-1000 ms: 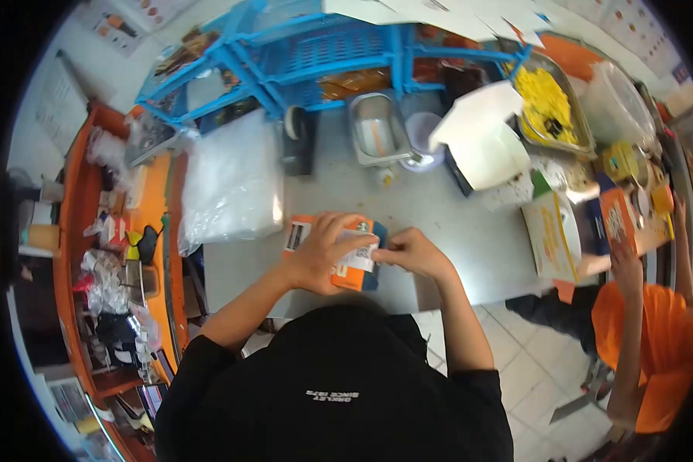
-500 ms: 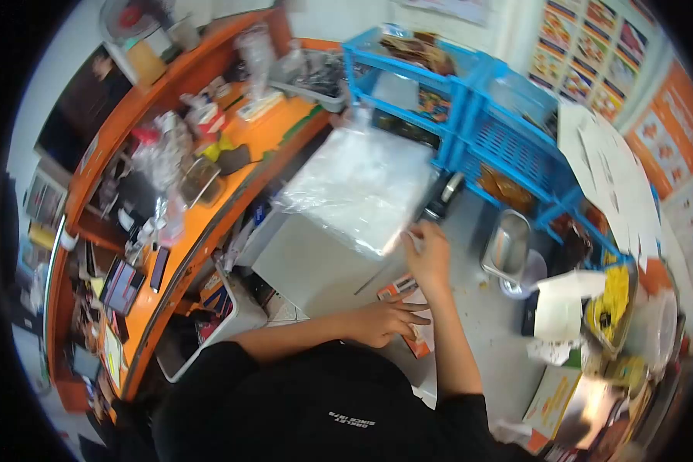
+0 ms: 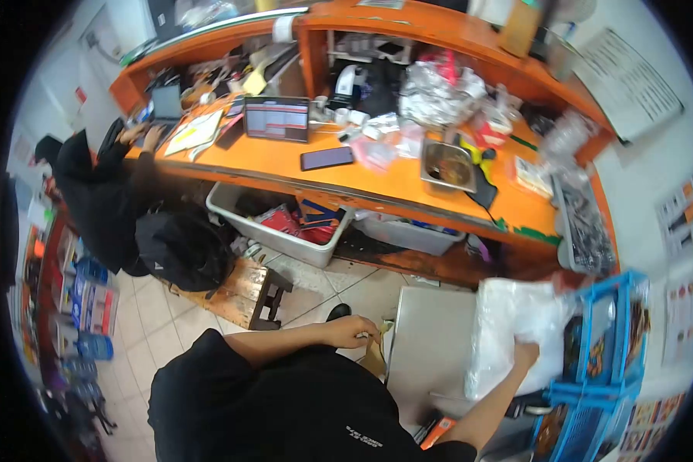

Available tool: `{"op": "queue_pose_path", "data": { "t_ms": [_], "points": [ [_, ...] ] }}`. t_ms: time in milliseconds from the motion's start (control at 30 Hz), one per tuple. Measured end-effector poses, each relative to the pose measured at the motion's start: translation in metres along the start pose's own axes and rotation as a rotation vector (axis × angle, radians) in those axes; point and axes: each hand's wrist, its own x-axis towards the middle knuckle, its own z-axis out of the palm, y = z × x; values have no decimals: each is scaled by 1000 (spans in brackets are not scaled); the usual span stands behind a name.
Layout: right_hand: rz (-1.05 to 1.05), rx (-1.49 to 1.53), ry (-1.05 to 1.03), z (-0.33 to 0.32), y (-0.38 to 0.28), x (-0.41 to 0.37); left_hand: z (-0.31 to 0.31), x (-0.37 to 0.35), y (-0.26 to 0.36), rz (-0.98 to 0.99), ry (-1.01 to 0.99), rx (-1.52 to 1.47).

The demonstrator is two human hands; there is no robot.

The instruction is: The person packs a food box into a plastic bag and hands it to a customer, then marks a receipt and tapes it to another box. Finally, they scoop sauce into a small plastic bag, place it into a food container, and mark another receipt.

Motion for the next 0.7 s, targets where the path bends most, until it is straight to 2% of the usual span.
{"op": "queue_pose_path", "data": {
  "t_ms": [33, 100, 200, 233, 267, 300, 333, 367, 400, 433, 500, 567, 600, 700],
  "points": [
    [-45, 65, -29, -7, -3, -7, -8, -3, -7, -35, 12, -18],
    [-80, 8, 79, 2, 4, -6, -29, -1, -26, -66, 42, -38],
    [-169, 105, 333, 11, 7, -20, -64, 2, -55, -132, 79, -60],
    [-167, 160, 429, 14, 5, -23, -80, 1, -63, -184, 248, -28],
    [-216, 97, 289, 10, 16, -15, -100, 1, -70, -237, 416, 5],
    [-261, 33, 148, 2, 36, 3, -127, 3, -79, -241, 699, 10],
    [-416, -409, -69, -5, 62, 34, -157, 4, -89, -244, 980, 15],
    [-470, -470, 529, 0, 113, 60, -183, 6, -144, -234, 1187, 233],
    [-127, -390, 452, -74, 43, 31, -226, 5, -147, -266, 1327, 375],
    [114, -176, 563, -100, 43, 40, -260, 3, -157, -288, 1403, 501],
    [-54, -115, 949, -169, -15, 9, -327, 10, -177, -375, 1480, 603],
    [407, -67, 711, -216, -3, 6, -383, 21, -190, -506, 1438, 690],
    [481, -29, 706, -236, -18, -3, -407, 25, -190, -492, 1418, 783],
    [476, 147, 773, -278, -81, -29, -453, 31, -200, -508, 1368, 912]
  ]
}}
